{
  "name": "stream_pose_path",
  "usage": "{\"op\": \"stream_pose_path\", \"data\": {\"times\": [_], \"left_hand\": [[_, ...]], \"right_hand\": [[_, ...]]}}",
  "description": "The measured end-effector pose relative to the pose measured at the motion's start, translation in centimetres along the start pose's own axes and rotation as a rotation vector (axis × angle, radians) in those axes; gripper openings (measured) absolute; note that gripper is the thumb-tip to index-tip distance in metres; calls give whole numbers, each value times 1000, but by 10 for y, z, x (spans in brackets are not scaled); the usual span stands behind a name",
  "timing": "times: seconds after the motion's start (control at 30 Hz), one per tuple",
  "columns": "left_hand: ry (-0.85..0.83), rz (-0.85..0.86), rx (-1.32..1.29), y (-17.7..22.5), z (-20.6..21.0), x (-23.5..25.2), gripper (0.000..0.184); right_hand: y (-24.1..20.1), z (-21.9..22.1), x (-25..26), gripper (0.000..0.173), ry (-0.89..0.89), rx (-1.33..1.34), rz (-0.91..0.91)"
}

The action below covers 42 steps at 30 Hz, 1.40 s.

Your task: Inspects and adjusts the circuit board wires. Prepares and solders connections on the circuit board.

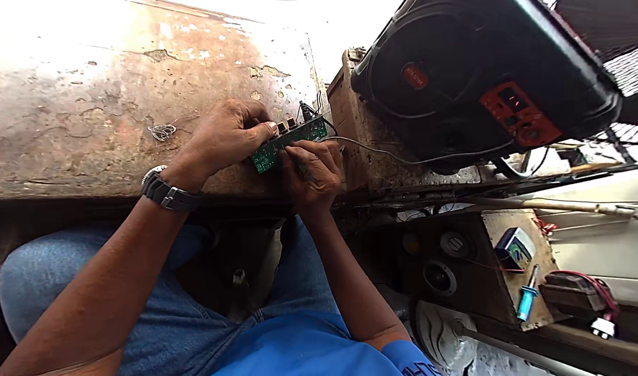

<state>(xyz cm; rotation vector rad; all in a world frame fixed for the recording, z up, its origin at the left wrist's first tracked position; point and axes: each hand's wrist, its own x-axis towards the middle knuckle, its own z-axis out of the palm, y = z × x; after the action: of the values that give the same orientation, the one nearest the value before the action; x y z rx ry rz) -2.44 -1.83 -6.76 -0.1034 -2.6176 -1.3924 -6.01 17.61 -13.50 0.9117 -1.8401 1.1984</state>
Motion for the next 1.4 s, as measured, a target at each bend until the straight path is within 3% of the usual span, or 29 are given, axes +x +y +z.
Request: {"op": "stream_pose_path", "data": {"times": [0.17,0.33,0.5,0.7,1.4], "left_hand": [[-49,-4,-91,-6,-12,-3,32],[-152,3,-253,-11,-23,-9,20],[-154,71,-168,-11,-20,-6,18],[-78,60,-17,-11,-13,-3,29],[-154,-23,-83,1,-20,-10,17]], "right_hand": [[-1,0,0,9,3,11,-21],[1,0,0,9,1,17,-29],[-1,-1,0,10,-8,27,-20],[-3,-3,2,8,-15,21,-6],[-3,-2,2,9,-13,17,-1]]}}
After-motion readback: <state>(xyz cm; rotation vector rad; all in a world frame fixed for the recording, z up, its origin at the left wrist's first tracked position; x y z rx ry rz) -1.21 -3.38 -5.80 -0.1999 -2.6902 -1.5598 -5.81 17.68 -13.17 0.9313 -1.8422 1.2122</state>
